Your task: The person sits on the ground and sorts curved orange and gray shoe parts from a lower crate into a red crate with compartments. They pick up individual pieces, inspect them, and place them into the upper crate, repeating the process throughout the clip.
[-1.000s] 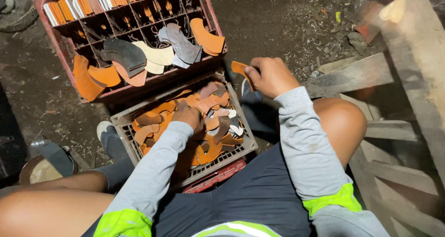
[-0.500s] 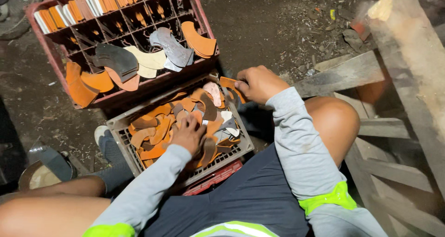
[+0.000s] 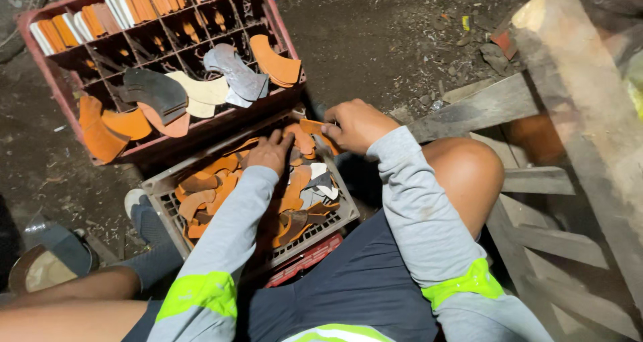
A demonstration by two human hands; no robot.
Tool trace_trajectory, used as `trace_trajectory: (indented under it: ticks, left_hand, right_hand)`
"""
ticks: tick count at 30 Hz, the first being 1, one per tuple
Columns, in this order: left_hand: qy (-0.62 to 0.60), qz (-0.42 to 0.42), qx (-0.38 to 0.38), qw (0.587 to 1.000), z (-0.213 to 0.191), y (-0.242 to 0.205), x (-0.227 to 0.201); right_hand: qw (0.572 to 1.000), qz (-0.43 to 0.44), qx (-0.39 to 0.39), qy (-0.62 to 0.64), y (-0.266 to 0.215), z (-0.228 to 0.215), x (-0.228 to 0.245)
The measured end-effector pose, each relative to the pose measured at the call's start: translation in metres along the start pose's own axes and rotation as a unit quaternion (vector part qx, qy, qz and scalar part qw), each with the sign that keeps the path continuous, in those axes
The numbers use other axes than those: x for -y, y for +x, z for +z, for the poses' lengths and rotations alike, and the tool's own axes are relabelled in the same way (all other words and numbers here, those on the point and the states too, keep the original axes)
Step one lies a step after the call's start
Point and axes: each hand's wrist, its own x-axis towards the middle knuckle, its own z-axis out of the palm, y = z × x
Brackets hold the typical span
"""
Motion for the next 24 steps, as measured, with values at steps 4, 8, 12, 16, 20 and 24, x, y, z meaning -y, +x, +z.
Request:
trace_trajectory:
  ticks: [4,8,12,16,20,24]
  left_hand:
    - [-0.008,-0.052,0.076,0.996,-0.011,-0.035,0.021]
    - [-0.101,-0.095,0.17,0.976,-0.056,-0.1,0.034]
    - [-0.146,-0.136,0.205,0.958,-0.094,-0.134,0.045]
    - [-0.476,-0.142,0.118,0.86,-0.104,-0.136,0.042]
    - [-0.506,-0.144,0.079,0.847,-0.101,-0.123,0.009]
    - [-0.407,-0.138,0.056,0.901,-0.095,-0.109,-0.023]
  right_hand:
    - [1.0,0.016,0.007,-0.003,0.006,0.005,-0.013]
    - [1.0,0.013,0.016,-0.023,0.015,0.027,-0.023]
    - [0.99,-0.016,0.131,-0.056,0.027,0.076,-0.017]
    - [0.972,-0.086,0.216,-0.016,0.04,0.118,-0.001]
    - [0.957,-0.143,0.179,0.177,0.042,0.136,0.003]
    - [0.983,-0.03,0.096,0.152,0.039,0.145,0.006]
